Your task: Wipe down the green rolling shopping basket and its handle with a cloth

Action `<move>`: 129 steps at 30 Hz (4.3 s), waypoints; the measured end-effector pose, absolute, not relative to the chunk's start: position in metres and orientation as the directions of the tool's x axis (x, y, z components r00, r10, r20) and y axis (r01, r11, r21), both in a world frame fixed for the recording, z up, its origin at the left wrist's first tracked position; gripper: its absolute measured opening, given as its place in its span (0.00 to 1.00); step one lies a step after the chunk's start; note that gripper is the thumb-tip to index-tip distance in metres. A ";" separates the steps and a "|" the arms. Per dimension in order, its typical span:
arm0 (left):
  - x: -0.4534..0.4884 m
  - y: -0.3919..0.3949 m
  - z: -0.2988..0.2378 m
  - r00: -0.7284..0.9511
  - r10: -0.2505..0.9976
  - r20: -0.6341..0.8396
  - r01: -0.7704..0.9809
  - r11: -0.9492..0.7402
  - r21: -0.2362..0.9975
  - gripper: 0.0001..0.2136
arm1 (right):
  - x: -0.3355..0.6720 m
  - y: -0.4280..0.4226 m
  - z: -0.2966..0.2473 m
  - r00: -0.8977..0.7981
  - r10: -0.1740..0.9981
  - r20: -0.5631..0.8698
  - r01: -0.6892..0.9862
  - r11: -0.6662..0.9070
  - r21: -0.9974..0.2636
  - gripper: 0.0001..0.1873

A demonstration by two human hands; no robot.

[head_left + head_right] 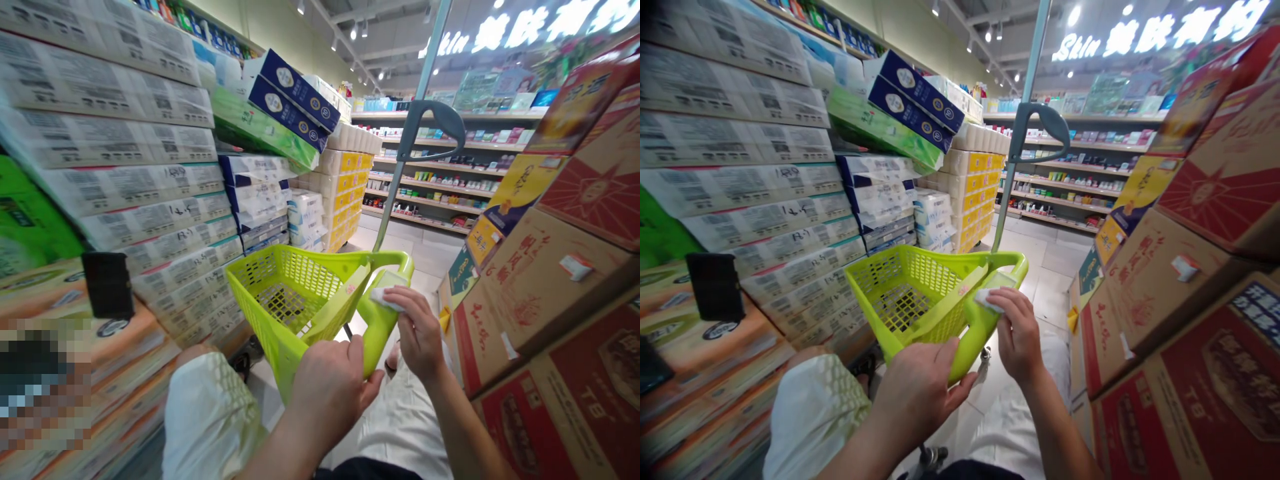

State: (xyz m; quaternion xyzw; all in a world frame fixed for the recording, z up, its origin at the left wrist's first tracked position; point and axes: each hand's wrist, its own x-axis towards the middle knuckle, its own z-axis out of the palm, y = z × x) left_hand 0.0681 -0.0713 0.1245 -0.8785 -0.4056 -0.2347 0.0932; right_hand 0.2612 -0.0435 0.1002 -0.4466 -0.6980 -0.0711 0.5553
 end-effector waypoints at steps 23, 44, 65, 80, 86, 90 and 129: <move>0.008 -0.062 0.125 0.594 0.456 0.662 0.610 -0.792 -0.002 0.14 | 0.216 -0.044 0.135 -0.269 0.665 0.697 0.712 0.625 -0.321 0.18; 0.015 -0.044 0.158 0.386 0.890 0.242 0.880 -0.434 0.194 0.20 | 0.204 -0.021 0.148 -0.155 0.798 0.582 0.877 0.383 -0.292 0.17; 0.022 -0.036 0.160 0.338 0.916 0.216 0.935 -0.354 0.038 0.20 | 0.144 -0.037 0.137 -0.075 0.730 0.679 0.826 0.428 -0.368 0.17; 0.019 -0.025 0.165 0.293 0.940 0.176 0.950 -0.306 0.053 0.17 | 0.146 -0.040 0.115 -0.020 0.653 0.757 0.803 0.462 -0.376 0.23; 0.016 -0.016 0.167 0.311 0.937 0.160 0.946 -0.321 0.037 0.20 | 0.158 -0.037 0.111 0.035 0.655 0.755 0.806 0.428 -0.409 0.21; 0.017 -0.010 0.166 0.317 0.937 0.147 0.945 -0.326 0.039 0.24 | 0.185 -0.028 0.106 0.143 0.606 0.782 0.827 0.361 -0.431 0.20; 0.013 0.004 0.163 0.363 0.910 0.202 0.930 -0.366 -0.026 0.20 | 0.128 -0.015 0.108 -0.015 0.597 0.802 0.766 0.523 -0.374 0.20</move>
